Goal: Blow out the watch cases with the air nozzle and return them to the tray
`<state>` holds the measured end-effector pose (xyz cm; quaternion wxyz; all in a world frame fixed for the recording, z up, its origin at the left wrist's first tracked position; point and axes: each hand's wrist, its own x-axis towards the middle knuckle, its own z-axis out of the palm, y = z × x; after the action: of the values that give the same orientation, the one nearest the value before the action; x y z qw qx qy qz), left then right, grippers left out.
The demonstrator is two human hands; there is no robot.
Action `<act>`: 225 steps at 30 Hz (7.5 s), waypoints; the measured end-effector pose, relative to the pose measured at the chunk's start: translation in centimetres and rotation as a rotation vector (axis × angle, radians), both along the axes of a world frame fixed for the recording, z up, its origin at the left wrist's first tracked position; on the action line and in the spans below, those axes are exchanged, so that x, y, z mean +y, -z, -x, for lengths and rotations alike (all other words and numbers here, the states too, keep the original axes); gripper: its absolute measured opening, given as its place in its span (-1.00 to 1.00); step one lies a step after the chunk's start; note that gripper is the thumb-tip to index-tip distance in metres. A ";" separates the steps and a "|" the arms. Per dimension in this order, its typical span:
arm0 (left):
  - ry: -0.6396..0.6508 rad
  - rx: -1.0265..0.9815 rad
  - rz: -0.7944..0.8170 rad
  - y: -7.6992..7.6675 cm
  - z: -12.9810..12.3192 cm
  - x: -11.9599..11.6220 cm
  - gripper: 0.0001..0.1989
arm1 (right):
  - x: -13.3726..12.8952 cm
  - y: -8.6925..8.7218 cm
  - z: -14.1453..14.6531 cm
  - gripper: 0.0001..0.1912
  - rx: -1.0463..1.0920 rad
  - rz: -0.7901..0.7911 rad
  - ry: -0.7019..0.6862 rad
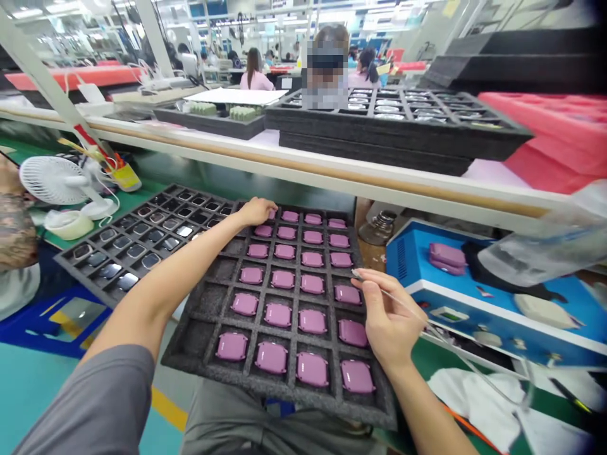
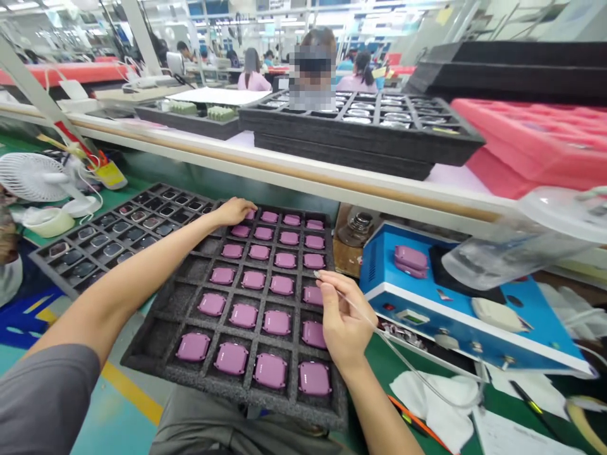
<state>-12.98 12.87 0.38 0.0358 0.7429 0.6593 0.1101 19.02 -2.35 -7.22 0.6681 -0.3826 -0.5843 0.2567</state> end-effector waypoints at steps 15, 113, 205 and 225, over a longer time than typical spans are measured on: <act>-0.117 -0.098 -0.073 -2.0 2.7 -3.5 -0.74 | -0.1 -0.6 0.6 -0.79 0.212 0.051 -0.050; 0.108 -1.226 0.241 1.5 -14.7 -12.7 -0.52 | 1.2 -1.2 -0.2 -0.88 -0.018 -0.079 -0.073; 0.209 -0.172 0.379 -4.3 0.7 -27.6 -0.72 | 0.5 -0.8 -1.1 -0.70 0.204 0.273 0.077; -0.388 -1.296 -0.003 7.4 4.2 -29.7 -0.47 | -4.9 1.9 -2.0 -0.71 0.063 0.878 -0.157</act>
<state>-17.17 -16.80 -7.05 0.4027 0.3949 0.6258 0.5388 21.07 -7.21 -9.10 0.4385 -0.5764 -0.4265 0.5418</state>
